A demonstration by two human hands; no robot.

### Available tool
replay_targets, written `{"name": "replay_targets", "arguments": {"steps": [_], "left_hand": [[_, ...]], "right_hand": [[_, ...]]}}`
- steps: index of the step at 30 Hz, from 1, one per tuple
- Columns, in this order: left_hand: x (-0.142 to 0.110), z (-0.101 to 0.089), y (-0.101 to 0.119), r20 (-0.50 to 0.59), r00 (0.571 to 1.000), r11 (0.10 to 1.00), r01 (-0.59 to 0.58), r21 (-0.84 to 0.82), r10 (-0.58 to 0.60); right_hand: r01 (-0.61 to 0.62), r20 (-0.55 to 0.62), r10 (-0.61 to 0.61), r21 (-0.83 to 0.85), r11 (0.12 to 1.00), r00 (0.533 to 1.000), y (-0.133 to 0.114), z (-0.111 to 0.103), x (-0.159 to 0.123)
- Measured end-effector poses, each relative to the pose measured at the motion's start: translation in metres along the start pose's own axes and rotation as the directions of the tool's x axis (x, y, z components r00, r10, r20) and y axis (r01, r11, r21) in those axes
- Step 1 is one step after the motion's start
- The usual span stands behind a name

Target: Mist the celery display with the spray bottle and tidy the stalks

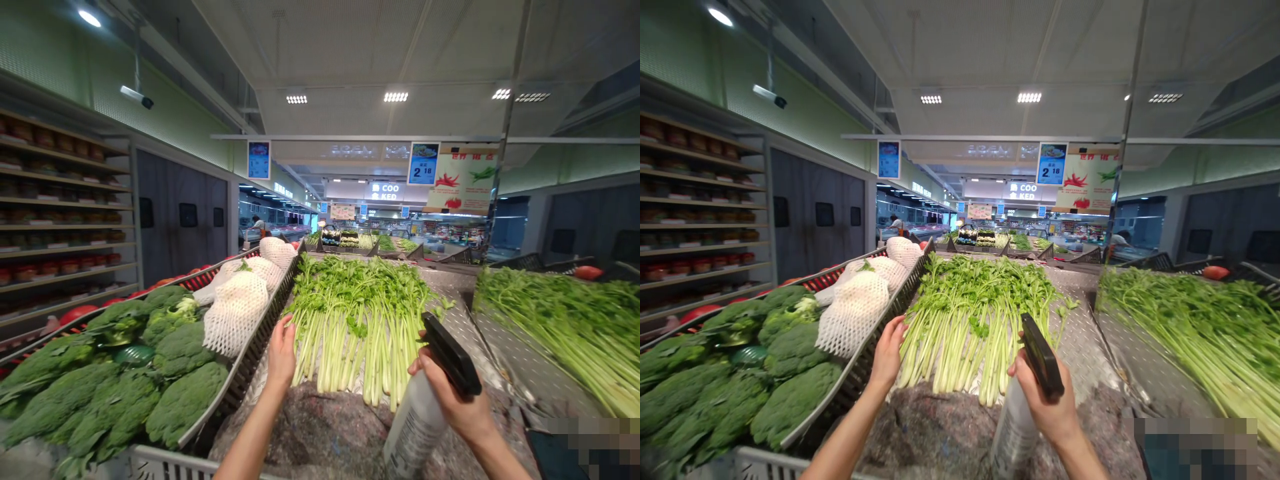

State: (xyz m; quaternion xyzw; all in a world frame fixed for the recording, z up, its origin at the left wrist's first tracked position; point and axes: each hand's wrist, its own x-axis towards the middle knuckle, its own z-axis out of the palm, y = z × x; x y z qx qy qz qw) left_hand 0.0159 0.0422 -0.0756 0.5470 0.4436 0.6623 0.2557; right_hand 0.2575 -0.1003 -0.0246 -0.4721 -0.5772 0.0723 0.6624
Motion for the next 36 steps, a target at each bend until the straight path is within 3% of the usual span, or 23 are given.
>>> {"name": "replay_targets", "arguments": {"steps": [7,13,22,26,36], "left_hand": [[-0.001,-0.008,-0.005,-0.008,1.000,1.000,0.014,-0.014,-0.014],[-0.002,-0.012,-0.002,-0.046,0.999,0.999,0.003,-0.032,-0.005],[-0.004,-0.010,0.004,0.003,1.000,1.000,0.028,-0.006,-0.028],[-0.004,-0.010,0.007,0.000,0.999,0.999,0.035,-0.014,-0.035],[0.023,-0.001,0.033,-0.021,0.995,0.995,-0.098,0.034,0.098]], "right_hand": [[0.020,0.048,-0.023,0.072,0.997,0.999,-0.004,0.011,-0.003],[0.037,0.022,-0.038,0.043,0.998,0.999,-0.012,0.019,-0.005],[0.068,0.137,-0.078,0.074,0.995,0.987,-0.016,0.026,-0.006],[0.063,0.129,-0.074,0.089,0.994,0.989,-0.021,0.029,-0.006],[0.055,0.200,-0.066,0.062,0.997,0.978,-0.024,0.039,0.001]]}}
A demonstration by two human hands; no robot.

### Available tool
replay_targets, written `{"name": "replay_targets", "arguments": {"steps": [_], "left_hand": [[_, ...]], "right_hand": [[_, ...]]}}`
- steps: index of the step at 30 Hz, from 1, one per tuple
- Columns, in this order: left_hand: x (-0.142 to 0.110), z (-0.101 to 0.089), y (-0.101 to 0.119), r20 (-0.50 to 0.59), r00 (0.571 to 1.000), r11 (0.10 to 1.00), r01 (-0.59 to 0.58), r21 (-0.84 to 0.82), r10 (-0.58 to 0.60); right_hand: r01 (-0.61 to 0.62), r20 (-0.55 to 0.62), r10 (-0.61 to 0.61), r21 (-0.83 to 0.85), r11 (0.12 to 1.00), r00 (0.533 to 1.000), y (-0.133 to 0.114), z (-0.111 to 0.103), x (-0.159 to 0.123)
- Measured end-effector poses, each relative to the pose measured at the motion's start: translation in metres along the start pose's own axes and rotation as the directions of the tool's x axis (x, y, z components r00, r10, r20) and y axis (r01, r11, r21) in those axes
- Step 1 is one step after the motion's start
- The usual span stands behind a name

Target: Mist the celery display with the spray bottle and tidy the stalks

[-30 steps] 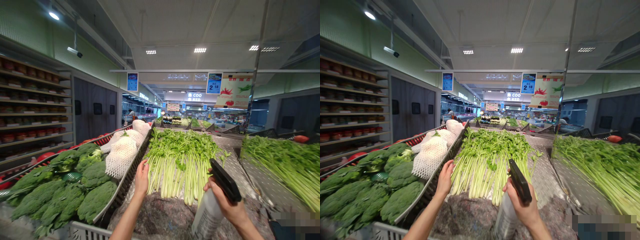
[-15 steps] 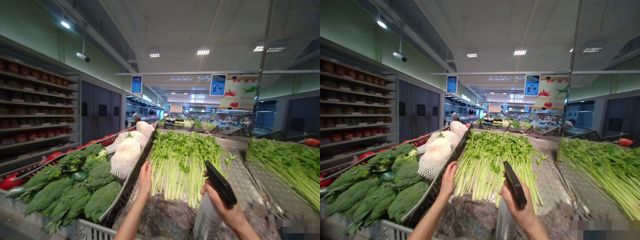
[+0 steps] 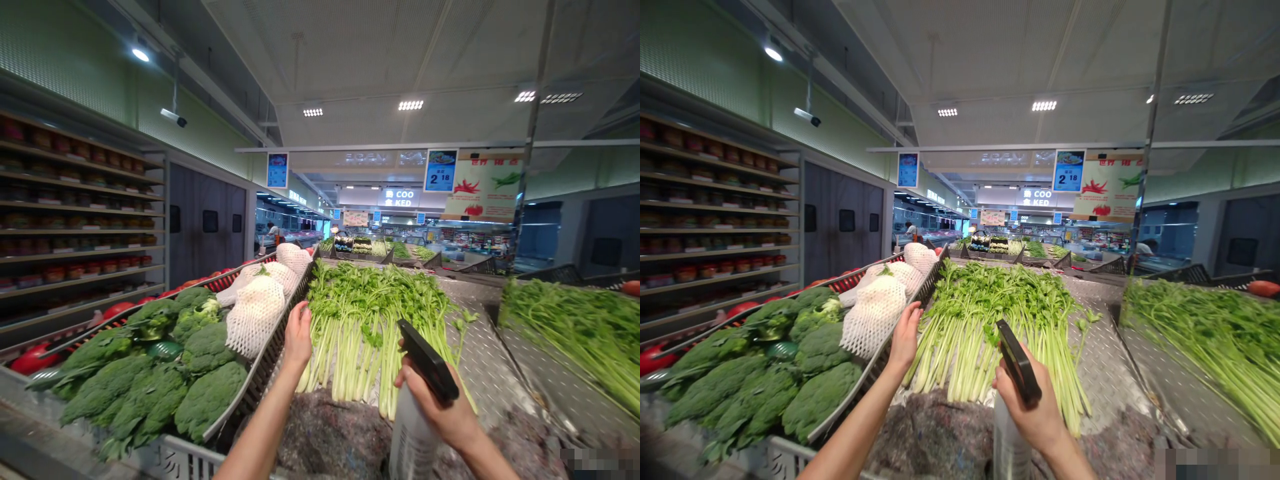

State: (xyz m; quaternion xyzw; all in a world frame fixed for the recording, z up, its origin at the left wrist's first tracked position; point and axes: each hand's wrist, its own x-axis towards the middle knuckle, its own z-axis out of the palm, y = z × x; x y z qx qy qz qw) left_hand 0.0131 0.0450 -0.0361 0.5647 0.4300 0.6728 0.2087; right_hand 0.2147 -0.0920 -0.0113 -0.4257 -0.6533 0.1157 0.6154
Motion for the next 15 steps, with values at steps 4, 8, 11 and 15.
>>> {"name": "replay_targets", "arguments": {"steps": [4,8,11,15], "left_hand": [[0.009,0.007,0.016,-0.002,0.999,0.998,-0.054,0.021,0.054],[0.014,0.015,0.027,0.014,0.997,0.995,-0.083,0.049,0.082],[0.016,0.019,0.030,0.027,0.997,0.994,-0.080,0.068,0.078],[0.017,0.021,0.032,0.030,0.996,0.993,-0.087,0.077,0.085]], "right_hand": [[-0.018,0.018,0.019,-0.067,0.998,1.000,0.008,0.004,0.014],[-0.084,0.027,0.086,-0.077,0.994,0.996,0.019,0.011,0.030],[-0.132,0.059,0.136,-0.065,0.989,0.989,0.026,0.016,0.037],[-0.196,0.039,0.200,-0.092,0.976,0.979,0.038,0.018,0.041]]}}
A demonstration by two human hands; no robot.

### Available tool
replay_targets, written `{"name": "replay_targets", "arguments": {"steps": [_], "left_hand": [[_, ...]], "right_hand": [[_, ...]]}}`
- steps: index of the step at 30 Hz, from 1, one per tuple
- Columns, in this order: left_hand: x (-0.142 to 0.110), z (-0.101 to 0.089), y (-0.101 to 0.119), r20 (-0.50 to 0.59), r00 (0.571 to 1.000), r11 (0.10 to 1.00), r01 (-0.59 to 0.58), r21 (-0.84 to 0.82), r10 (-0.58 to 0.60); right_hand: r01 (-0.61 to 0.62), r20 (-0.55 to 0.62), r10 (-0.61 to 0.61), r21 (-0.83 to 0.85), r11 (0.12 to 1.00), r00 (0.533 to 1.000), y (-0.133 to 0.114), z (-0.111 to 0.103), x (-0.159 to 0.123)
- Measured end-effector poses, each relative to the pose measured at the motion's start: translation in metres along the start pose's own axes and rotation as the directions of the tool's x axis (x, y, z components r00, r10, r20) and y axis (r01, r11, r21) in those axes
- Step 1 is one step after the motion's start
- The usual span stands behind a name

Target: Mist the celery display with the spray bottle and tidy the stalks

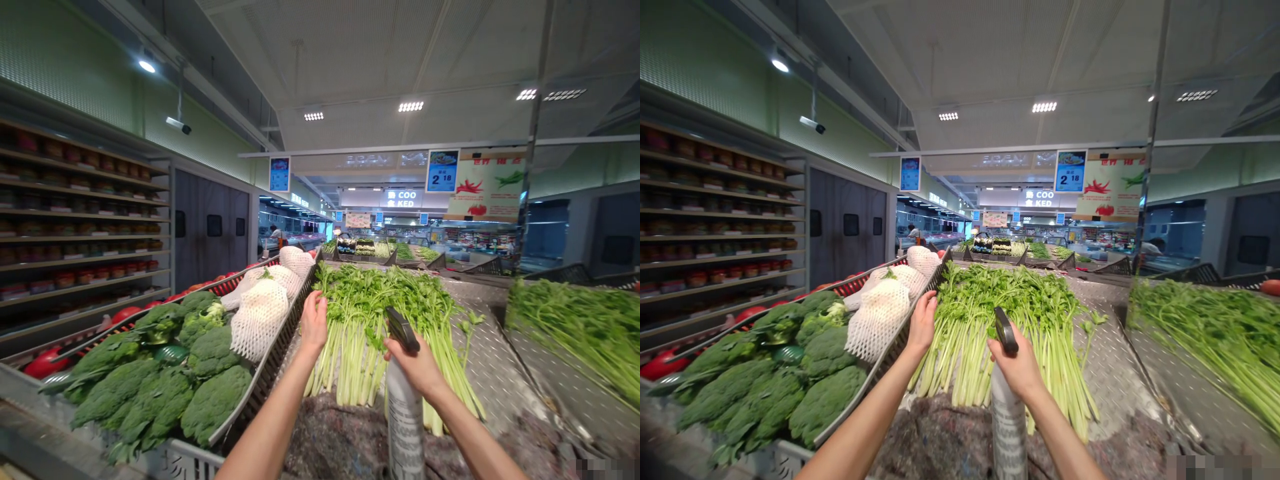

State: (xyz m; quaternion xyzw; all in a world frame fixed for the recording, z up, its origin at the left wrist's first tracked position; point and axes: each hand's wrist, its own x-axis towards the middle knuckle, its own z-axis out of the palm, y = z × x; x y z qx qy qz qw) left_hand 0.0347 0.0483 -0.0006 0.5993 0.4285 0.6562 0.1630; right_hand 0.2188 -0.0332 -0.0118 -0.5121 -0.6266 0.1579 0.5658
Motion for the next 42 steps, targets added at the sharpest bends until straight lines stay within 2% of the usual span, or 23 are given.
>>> {"name": "replay_targets", "arguments": {"steps": [3,7,11,15,18,22,26,30,37,42], "left_hand": [[0.000,0.000,0.000,0.007,1.000,1.000,0.005,-0.001,-0.005],[0.000,0.003,0.001,0.015,1.000,1.000,-0.003,-0.001,0.003],[0.004,0.006,0.003,0.027,0.999,0.999,-0.034,0.025,0.034],[0.008,0.008,0.001,0.025,0.997,0.995,-0.070,0.073,0.069],[0.012,0.009,-0.006,0.035,0.996,0.990,-0.081,0.119,0.077],[0.018,0.009,-0.014,0.038,0.997,0.987,-0.072,0.146,0.067],[0.019,0.007,-0.015,0.036,0.997,0.986,-0.073,0.149,0.069],[0.013,0.003,-0.016,0.035,0.997,0.988,-0.067,0.141,0.063],[0.006,0.001,-0.018,0.029,0.999,0.991,-0.044,0.126,0.040],[0.006,0.003,-0.014,0.039,0.997,0.992,-0.064,0.113,0.060]], "right_hand": [[0.060,-0.044,-0.063,-0.064,0.996,0.997,0.009,0.002,0.006],[0.090,-0.043,-0.091,-0.024,0.996,0.995,0.011,0.008,0.019],[0.132,-0.113,-0.134,-0.025,0.991,0.985,-0.005,0.013,0.028],[0.227,-0.094,-0.226,0.004,0.974,0.970,-0.021,0.022,0.031],[0.210,-0.089,-0.208,0.016,0.978,0.974,-0.019,0.034,0.034],[0.138,-0.091,-0.136,0.012,0.990,0.986,-0.004,0.053,0.045],[0.109,-0.070,-0.106,0.042,0.993,0.992,0.010,0.060,0.050],[0.121,-0.065,-0.116,0.078,0.990,0.991,0.013,0.056,0.042],[0.173,-0.036,-0.170,0.122,0.977,0.985,-0.002,0.038,0.010],[0.194,-0.092,-0.182,0.138,0.971,0.979,-0.001,0.024,0.007]]}}
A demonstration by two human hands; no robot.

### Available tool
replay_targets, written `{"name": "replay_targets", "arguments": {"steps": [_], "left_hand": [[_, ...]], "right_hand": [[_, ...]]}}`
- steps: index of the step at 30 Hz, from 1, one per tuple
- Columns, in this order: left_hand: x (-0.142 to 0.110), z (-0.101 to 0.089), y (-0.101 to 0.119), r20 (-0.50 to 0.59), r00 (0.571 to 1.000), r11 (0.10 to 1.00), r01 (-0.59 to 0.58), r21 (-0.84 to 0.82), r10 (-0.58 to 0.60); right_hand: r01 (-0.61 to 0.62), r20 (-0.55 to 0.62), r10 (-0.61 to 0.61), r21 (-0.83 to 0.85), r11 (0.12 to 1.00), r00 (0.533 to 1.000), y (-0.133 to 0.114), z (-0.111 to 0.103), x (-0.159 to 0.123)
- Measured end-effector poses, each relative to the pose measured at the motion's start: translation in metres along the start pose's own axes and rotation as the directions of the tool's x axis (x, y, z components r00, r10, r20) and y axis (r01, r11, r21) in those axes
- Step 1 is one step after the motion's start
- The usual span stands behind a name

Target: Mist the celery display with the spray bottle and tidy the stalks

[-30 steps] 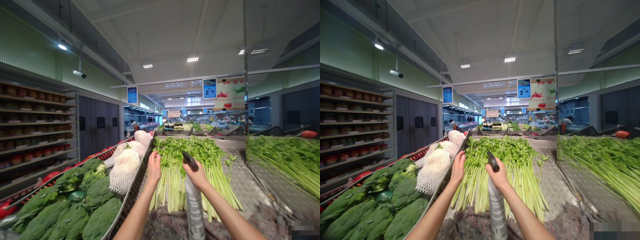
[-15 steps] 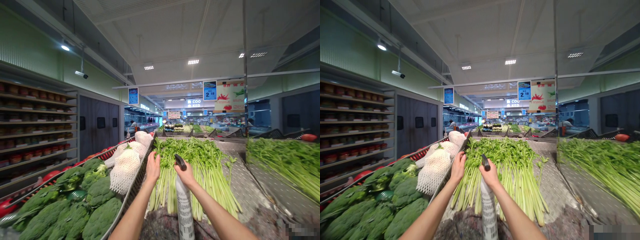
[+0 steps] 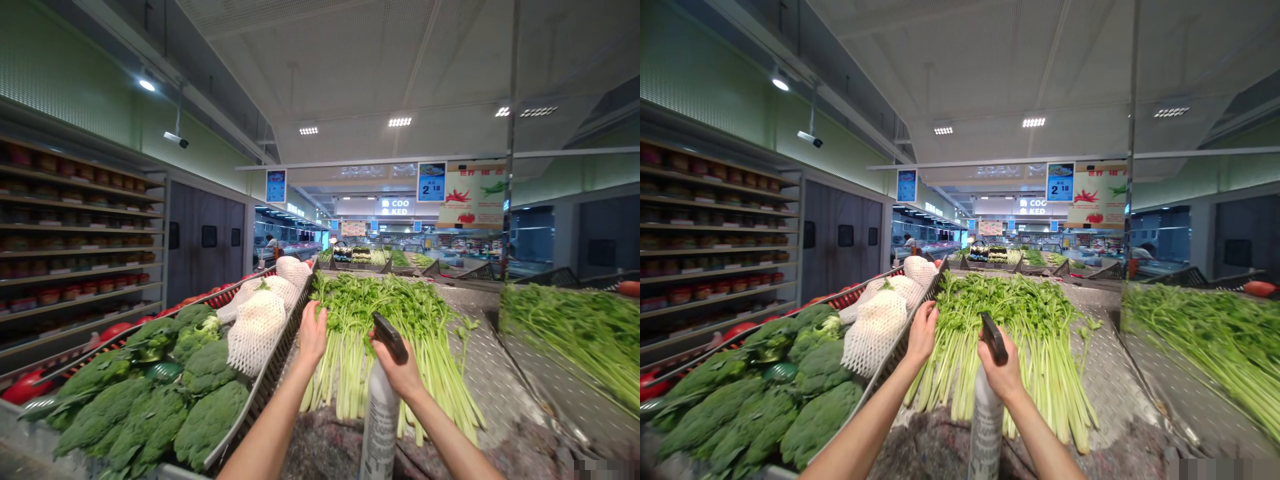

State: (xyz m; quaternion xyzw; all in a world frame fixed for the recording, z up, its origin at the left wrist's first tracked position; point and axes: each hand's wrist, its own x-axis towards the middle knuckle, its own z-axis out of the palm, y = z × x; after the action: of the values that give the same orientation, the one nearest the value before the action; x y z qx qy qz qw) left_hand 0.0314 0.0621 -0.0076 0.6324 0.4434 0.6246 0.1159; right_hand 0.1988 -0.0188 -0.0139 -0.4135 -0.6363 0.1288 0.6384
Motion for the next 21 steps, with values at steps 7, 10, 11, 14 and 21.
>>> {"name": "replay_targets", "arguments": {"steps": [7,10,11,14,21], "left_hand": [[-0.003,0.003,0.000,0.003,1.000,1.000,-0.008,-0.011,0.008],[-0.003,0.003,0.001,0.000,1.000,1.000,-0.013,-0.014,0.013],[-0.003,0.003,0.001,-0.001,1.000,1.000,-0.016,-0.015,0.016],[-0.003,0.002,0.002,-0.001,1.000,0.999,-0.028,-0.015,0.028],[-0.002,0.006,0.005,0.007,0.999,0.999,-0.044,-0.015,0.044]], "right_hand": [[-0.001,-0.126,-0.005,-0.052,0.999,0.992,0.006,-0.019,0.015],[0.004,-0.141,-0.015,-0.077,0.997,0.990,0.007,-0.023,0.013],[-0.006,-0.142,-0.007,-0.094,0.996,0.990,0.008,-0.025,0.012],[-0.061,-0.155,0.039,-0.143,0.988,0.987,0.010,-0.031,0.012],[-0.115,-0.203,0.085,-0.140,0.984,0.976,0.016,-0.047,0.014]]}}
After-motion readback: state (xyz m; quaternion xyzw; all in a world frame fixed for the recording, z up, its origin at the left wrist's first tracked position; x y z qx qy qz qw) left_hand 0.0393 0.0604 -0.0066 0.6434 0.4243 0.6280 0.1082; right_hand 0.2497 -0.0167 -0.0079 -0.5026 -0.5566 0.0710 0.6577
